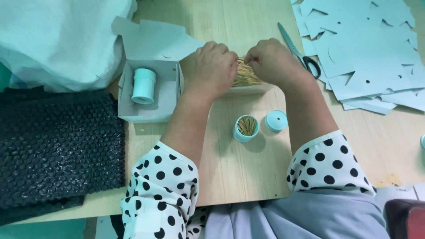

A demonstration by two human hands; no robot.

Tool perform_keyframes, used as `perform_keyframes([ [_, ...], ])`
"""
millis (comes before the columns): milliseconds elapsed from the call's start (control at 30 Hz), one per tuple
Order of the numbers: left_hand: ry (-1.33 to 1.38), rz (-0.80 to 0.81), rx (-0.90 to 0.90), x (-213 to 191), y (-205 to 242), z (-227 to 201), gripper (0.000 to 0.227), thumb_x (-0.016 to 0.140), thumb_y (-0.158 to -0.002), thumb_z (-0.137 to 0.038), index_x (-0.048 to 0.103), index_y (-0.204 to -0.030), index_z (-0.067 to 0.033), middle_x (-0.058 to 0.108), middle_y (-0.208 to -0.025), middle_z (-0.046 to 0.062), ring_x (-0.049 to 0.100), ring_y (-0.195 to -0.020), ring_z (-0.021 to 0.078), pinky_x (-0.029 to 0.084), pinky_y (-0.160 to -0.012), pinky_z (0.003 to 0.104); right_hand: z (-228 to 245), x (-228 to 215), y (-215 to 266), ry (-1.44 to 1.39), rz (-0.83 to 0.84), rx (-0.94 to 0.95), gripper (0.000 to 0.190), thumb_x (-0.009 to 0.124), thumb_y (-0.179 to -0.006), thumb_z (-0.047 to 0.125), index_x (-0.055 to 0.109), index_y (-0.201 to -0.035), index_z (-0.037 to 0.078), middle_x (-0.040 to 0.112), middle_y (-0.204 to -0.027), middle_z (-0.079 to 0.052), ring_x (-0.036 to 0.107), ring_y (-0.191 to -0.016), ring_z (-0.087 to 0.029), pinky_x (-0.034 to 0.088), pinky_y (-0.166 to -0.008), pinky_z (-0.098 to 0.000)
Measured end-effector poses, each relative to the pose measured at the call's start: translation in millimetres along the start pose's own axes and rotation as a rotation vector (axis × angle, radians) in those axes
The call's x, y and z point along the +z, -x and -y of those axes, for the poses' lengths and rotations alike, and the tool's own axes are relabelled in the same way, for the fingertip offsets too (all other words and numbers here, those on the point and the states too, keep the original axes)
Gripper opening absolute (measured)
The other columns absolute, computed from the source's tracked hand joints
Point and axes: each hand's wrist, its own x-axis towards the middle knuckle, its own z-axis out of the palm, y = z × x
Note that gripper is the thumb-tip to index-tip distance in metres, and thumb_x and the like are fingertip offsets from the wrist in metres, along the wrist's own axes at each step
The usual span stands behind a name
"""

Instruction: The person repeatedly picks toothpicks from a clear plastic container and places them into a small light-blue cylindrical container. The person continues this process until the small container is full.

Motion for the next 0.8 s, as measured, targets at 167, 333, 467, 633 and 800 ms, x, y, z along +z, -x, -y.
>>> perform_keyframes([
  [167, 0.045, 0.030, -0.033, 11.4, 4.6, 4.8, 0.022, 0.059, -0.099, -0.027, 0.078, -0.095, -0.0171, 0.063, -0.080, 0.002, 0.065, -0.087, 0.0242, 0.050, -0.078, 0.042, 2.1, 15.4, -5.0, 0.095, 0.123, 0.109, 0.019, 0.067, -0.096, 0.014, 0.081, -0.106, 0.005, 0.071, -0.092, -0.015, 0.063, -0.087, -0.028, 0.052, -0.072, -0.0376],
  [333, 0.108, -0.017, -0.056, 12.4, 8.8, 0.7, 0.038, 0.047, -0.105, -0.034, 0.077, -0.093, -0.0137, 0.061, -0.073, 0.004, 0.067, -0.076, 0.0225, 0.050, -0.073, 0.037, 15.6, 6.5, -1.9, 0.047, 0.216, 0.190, 0.022, 0.070, -0.095, 0.023, 0.081, -0.108, 0.009, 0.068, -0.092, -0.011, 0.060, -0.090, -0.026, 0.052, -0.076, -0.0357],
  [467, 0.090, -0.034, -0.057, 16.4, 9.8, 1.0, 0.041, 0.045, -0.105, -0.034, 0.076, -0.089, -0.0140, 0.060, -0.069, 0.003, 0.066, -0.072, 0.0225, 0.048, -0.069, 0.036, 23.1, 2.9, -3.8, 0.065, 0.280, 0.285, 0.024, 0.072, -0.094, 0.026, 0.082, -0.110, 0.012, 0.068, -0.091, -0.007, 0.060, -0.089, -0.021, 0.052, -0.078, -0.0321],
  [633, 0.121, -0.019, -0.063, 10.2, 7.8, 0.6, 0.037, 0.048, -0.102, -0.031, 0.077, -0.090, -0.0117, 0.063, -0.070, 0.005, 0.068, -0.074, 0.0244, 0.048, -0.069, 0.037, 25.7, 3.4, -3.5, 0.038, 0.321, 0.375, 0.021, 0.071, -0.095, 0.026, 0.082, -0.110, 0.017, 0.067, -0.091, -0.006, 0.062, -0.085, -0.018, 0.053, -0.075, -0.0295],
  [800, 0.136, -0.035, -0.066, 6.9, 8.2, -0.6, 0.033, 0.050, -0.101, -0.027, 0.078, -0.093, -0.0114, 0.064, -0.073, 0.006, 0.069, -0.075, 0.0239, 0.049, -0.071, 0.036, 32.5, -5.2, -3.4, -0.042, 0.295, 0.356, 0.022, 0.071, -0.095, 0.018, 0.081, -0.112, 0.009, 0.066, -0.092, -0.011, 0.062, -0.086, -0.022, 0.052, -0.074, -0.0318],
])
